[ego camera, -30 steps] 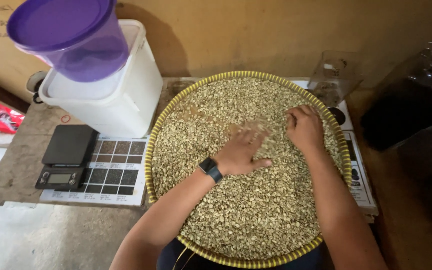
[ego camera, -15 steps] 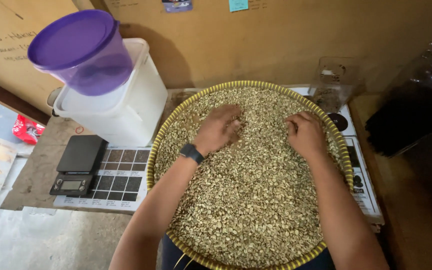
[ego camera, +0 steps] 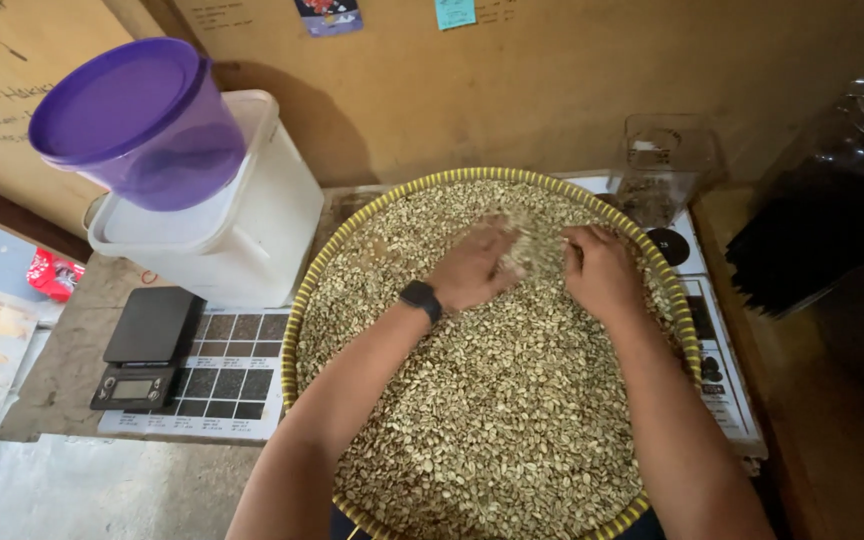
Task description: The person sorts green coffee beans in a large woven tray by hand, picking out defective beans and placing them into a small clear container. The person repeatedly sifts through the beans and removes unwanted items throughout the clip.
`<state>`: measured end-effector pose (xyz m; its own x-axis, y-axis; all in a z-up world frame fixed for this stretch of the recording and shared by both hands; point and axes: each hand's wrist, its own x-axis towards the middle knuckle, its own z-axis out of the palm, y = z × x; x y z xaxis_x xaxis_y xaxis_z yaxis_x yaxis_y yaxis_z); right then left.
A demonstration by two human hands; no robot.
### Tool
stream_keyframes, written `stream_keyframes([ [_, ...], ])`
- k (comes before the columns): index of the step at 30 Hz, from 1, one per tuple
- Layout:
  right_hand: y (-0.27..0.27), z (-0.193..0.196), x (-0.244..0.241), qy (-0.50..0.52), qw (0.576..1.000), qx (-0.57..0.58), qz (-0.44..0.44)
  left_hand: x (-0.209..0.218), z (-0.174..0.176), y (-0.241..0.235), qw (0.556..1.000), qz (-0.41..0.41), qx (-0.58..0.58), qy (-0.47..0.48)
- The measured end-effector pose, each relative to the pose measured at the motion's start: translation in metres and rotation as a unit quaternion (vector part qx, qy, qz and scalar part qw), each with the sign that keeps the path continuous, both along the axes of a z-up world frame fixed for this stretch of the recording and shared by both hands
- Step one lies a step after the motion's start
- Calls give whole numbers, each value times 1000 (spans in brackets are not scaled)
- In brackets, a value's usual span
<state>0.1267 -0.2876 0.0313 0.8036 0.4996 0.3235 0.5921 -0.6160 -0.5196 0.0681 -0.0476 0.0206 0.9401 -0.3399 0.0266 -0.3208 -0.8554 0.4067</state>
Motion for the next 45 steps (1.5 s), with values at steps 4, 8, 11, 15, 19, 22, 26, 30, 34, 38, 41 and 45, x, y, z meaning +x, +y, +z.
stream_keyframes([
  [4,0,3,-5,52,998,26,-10,-39,39,-40,998,-34,-44,31],
  [8,1,-5,-2,18,1000,10,0,-56,21,-56,994,-99,-13,45],
  [11,2,-2,-6,23,1000,9,1,-79,21,-65,991,-134,19,12],
  [15,0,-11,-4,12,1000,-20,-3,-117,23,-67,989,-146,24,-13],
  [19,0,-16,-4,-5,999,-38,11,-133,0,-48,988,-139,39,-55],
  [22,0,-16,-4,11,999,-37,15,-138,9,-21,982,-146,63,-102],
  [26,-2,-17,-8,-10,998,-50,22,-133,7,14,983,-69,96,-142],
  [30,-5,-19,-7,-3,999,-15,33,-108,-26,58,971,8,113,-212],
  [34,-3,-22,-6,-37,999,-35,7,-91,-25,74,975,72,130,-164],
  [38,-1,0,-22,-7,999,-36,9,-71,-8,67,981,140,128,-33],
  [41,3,1,-20,6,999,-50,19,-55,5,47,976,172,132,20],
  [45,4,-17,-6,9,999,-30,27,-36,12,9,981,164,97,43],
])
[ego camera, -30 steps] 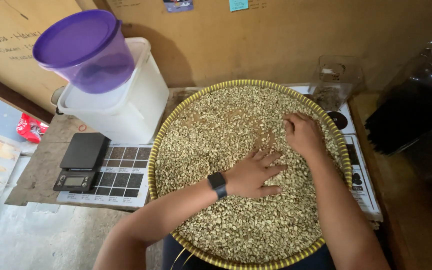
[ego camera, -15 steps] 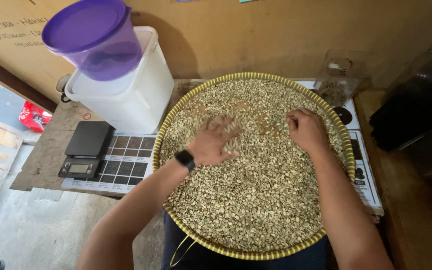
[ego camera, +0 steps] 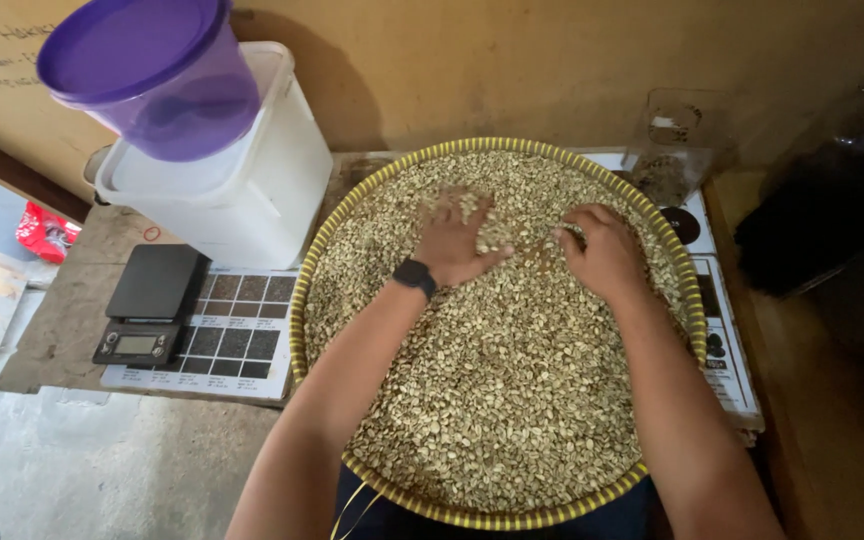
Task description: The person sorts green coffee beans in a large woven tray by hand, picking out defective beans and placing them into a small clear container. The person repeatedly sifts through the beans and removes unwanted items throughout the clip.
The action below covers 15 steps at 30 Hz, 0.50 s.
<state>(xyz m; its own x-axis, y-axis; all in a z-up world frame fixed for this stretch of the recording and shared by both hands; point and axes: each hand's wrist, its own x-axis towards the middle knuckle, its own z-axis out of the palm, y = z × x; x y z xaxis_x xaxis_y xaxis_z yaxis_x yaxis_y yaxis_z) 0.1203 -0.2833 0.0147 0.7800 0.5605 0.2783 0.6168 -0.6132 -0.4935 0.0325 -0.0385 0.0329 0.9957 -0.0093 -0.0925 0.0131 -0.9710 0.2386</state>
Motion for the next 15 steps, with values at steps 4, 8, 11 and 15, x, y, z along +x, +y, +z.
stream_keyframes([
  [4,-2,-1,0,-3,1000,6,6,6,-9,-22,997,-61,-40,-5],
  [8,-5,11,-5,-33,999,-5,9,14,-13,-29,987,-119,-97,-49],
  [11,-8,14,-7,-35,999,3,34,4,-9,-27,978,-142,-112,-107],
  [15,-7,55,-44,134,984,14,118,-9,-16,-18,937,-228,-181,-196],
])
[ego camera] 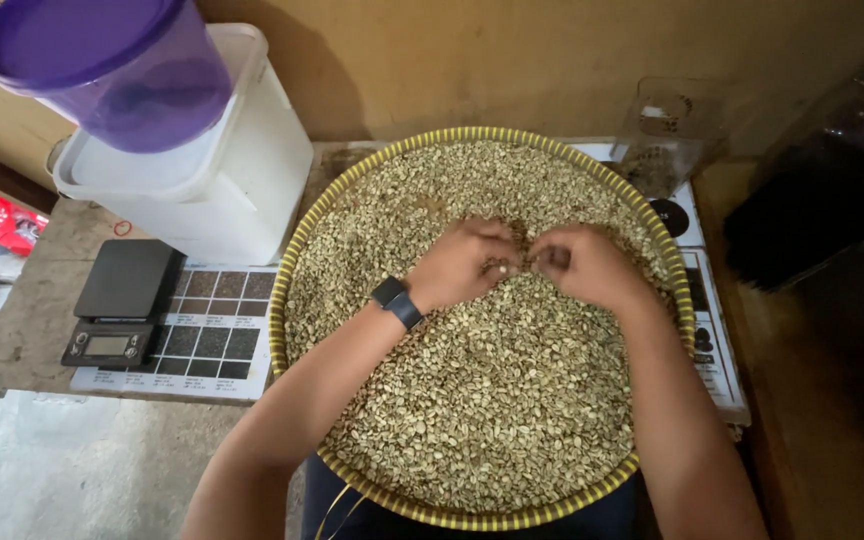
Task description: The person sorts green coffee beans in a large woven tray by hand, picking out defective beans and placing them into a small clear container. The person repeatedly sifts through the beans and removes unwanted items throughout the clip.
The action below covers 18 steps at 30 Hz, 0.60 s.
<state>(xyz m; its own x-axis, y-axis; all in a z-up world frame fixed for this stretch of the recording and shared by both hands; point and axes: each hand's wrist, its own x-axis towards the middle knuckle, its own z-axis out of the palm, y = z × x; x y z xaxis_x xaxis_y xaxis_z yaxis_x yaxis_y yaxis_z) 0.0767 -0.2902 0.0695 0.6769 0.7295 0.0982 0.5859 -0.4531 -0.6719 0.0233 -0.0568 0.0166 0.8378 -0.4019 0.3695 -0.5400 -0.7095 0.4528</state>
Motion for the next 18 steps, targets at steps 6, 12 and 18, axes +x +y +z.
stream_keyframes([
  [6,11,20,-11,84,981,-164,54,-26,24,-8,999,-24,17,42],
  [12,14,34,-17,76,976,-196,50,-25,16,-7,998,-26,11,54],
  [18,11,6,-6,70,973,-218,8,-14,-16,12,1000,3,22,14],
])
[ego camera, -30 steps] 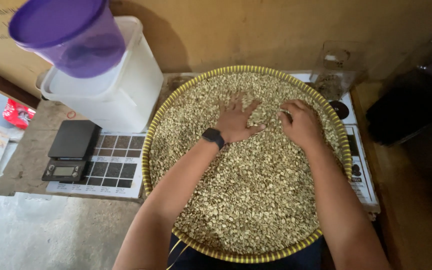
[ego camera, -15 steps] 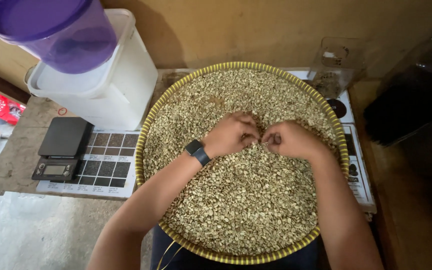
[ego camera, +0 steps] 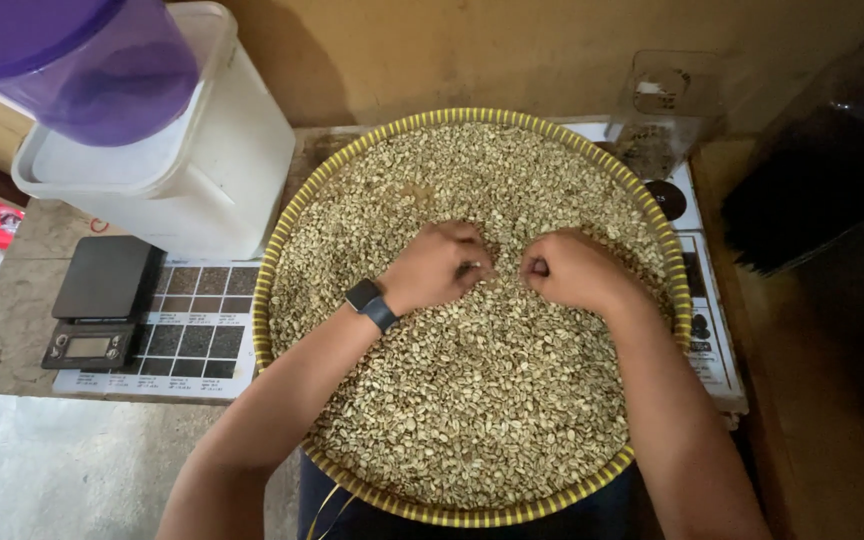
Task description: The person sorts green coffee beans in a large woven tray by hand, picking out defective beans and placing them into a small clear container. The person repeatedly sifts through the beans and removes unwanted items throughout the clip.
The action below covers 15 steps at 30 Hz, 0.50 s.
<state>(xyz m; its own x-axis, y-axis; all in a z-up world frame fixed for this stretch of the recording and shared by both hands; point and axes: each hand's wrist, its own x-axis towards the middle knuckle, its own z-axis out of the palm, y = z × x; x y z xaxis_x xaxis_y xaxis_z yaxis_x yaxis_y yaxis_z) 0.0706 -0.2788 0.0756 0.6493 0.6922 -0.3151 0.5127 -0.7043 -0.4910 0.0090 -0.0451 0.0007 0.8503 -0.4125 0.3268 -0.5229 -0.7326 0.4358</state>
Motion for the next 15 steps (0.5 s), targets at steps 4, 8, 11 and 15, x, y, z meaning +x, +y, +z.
stream_keyframes([
  [4,-4,-2,3,-6,999,19,30,-10,21,9,998,29,3,46],
  [8,1,6,-8,46,997,24,64,-17,35,12,997,21,-17,75],
  [11,6,17,-15,72,994,13,81,-19,35,17,996,25,-32,83],
  [15,11,10,-18,52,993,-13,105,-22,38,18,992,45,-76,95],
])
